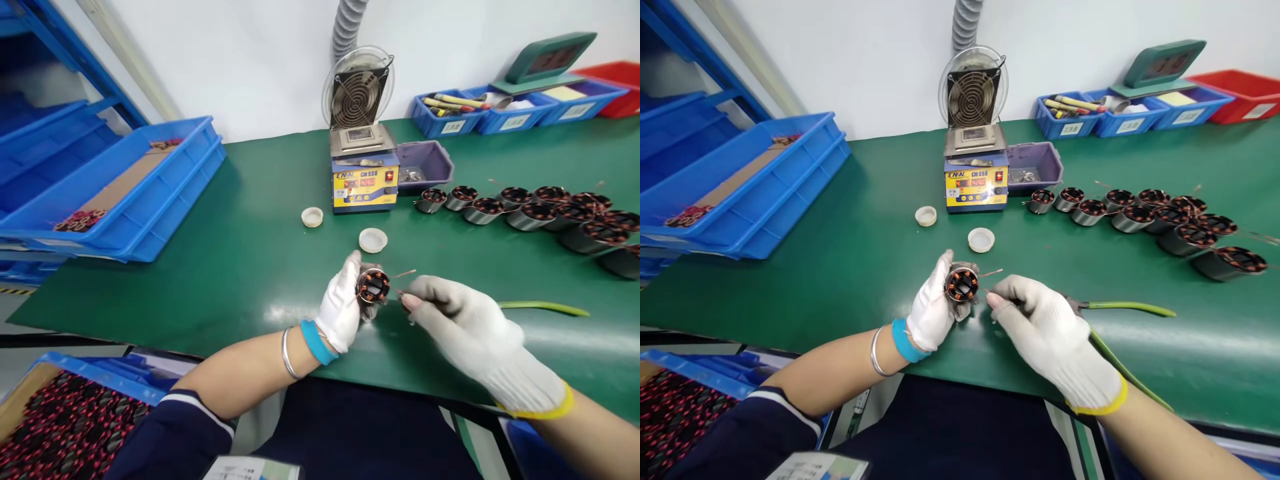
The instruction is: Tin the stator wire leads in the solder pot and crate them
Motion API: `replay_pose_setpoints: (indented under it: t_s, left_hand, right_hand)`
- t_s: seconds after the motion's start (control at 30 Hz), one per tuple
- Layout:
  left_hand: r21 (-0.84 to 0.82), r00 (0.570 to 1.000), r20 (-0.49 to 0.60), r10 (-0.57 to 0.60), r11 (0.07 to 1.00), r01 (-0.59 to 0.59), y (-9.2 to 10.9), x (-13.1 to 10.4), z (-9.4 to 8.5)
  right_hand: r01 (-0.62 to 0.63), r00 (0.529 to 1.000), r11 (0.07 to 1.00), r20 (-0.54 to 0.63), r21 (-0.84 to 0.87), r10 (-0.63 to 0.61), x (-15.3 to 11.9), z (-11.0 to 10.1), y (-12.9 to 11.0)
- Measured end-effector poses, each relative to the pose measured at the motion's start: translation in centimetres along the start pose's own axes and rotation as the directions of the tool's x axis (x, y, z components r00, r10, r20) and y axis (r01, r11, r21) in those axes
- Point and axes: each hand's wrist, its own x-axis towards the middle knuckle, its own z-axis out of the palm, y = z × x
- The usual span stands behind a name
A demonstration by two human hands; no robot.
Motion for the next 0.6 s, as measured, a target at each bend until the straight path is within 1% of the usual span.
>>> replay_pose_setpoints:
  t_s: [0.03, 0.07, 0.1, 0.13, 0.17, 0.2, 0.23, 0.27, 0.3, 0.37, 0.43, 0.47, 0.5, 0.53, 0.57, 0.6]
  left_hand:
    - [-0.056, 0.999, -0.021, -0.027, 0.998, 0.026, 0.1, 0.1, 0.0]
    - [-0.103, 0.997, -0.039, -0.059, 0.993, 0.055, 0.2, 0.2, 0.1]
    - [-0.140, 0.994, -0.046, -0.095, 0.986, 0.088, 0.4, 0.2, 0.0]
    - [-0.162, 0.991, -0.040, -0.131, 0.979, 0.122, 0.6, 0.2, 0.0]
    - [-0.165, 0.987, -0.027, -0.157, 0.975, 0.150, 0.7, 0.2, -0.1]
    - [-0.146, 0.986, -0.019, -0.163, 0.976, 0.158, 0.7, 0.1, -0.3]
    - [-0.109, 0.989, -0.018, -0.149, 0.983, 0.146, 0.6, 0.1, -0.5]
    - [-0.061, 0.992, -0.022, -0.123, 0.991, 0.122, 0.4, 0.0, -0.7]
    - [-0.013, 0.995, -0.024, -0.094, 0.995, 0.094, 0.2, 0.0, -0.9]
    - [0.018, 0.998, 0.000, -0.060, 0.998, 0.060, -0.1, -0.3, -0.9]
    - [-0.036, 0.991, 0.096, -0.096, 0.994, 0.100, 0.0, -0.8, -0.7]
    - [-0.070, 0.981, 0.154, -0.120, 0.989, 0.132, 0.2, -1.1, -0.7]
    - [-0.092, 0.967, 0.218, -0.133, 0.983, 0.156, 0.4, -1.2, -0.8]
    - [-0.118, 0.962, 0.241, -0.124, 0.981, 0.156, 0.6, -1.1, -1.0]
    - [-0.188, 0.981, 0.189, -0.033, 0.980, 0.069, 0.7, -0.7, -1.3]
    - [-0.205, 0.976, 0.216, -0.030, 0.976, 0.075, 0.8, 0.0, -1.7]
  right_hand:
    - [0.073, 0.995, 0.996, -0.060, -0.040, -0.076, -0.2, -0.2, 0.1]
    - [0.116, 0.984, 0.992, -0.127, -0.058, -0.122, -0.3, -0.4, 0.2]
    - [0.120, 0.976, 0.992, -0.180, -0.043, -0.125, -0.3, -0.6, 0.3]
    - [0.090, 0.975, 0.996, -0.205, 0.002, -0.087, -0.2, -0.7, 0.4]
    - [0.036, 0.979, 0.998, -0.202, 0.058, -0.024, 0.1, -0.8, 0.5]
    - [-0.022, 0.985, 0.994, -0.167, 0.108, 0.040, 0.5, -0.9, 0.5]
    - [-0.061, 0.991, 0.988, -0.107, 0.143, 0.077, 0.9, -0.9, 0.6]
    - [-0.068, 0.996, 0.985, -0.050, 0.161, 0.077, 1.3, -0.9, 0.6]
    - [-0.038, 0.999, 0.987, -0.020, 0.155, 0.041, 1.6, -0.9, 0.5]
    - [0.121, 0.992, 0.991, -0.038, 0.055, -0.120, 1.8, -1.2, 0.1]
    - [0.298, 0.948, 0.949, -0.082, -0.107, -0.307, 1.3, -1.9, -0.9]
    - [0.360, 0.920, 0.913, -0.089, -0.193, -0.382, 1.0, -2.3, -1.6]
    - [0.377, 0.905, 0.888, -0.096, -0.265, -0.413, 0.7, -2.6, -2.4]
    - [0.388, 0.897, 0.861, -0.078, -0.330, -0.434, 0.4, -3.0, -3.2]
    - [0.428, 0.878, 0.812, -0.031, -0.397, -0.478, 0.4, -3.3, -4.1]
    - [0.514, 0.826, 0.697, 0.070, -0.501, -0.559, 0.4, -3.5, -5.0]
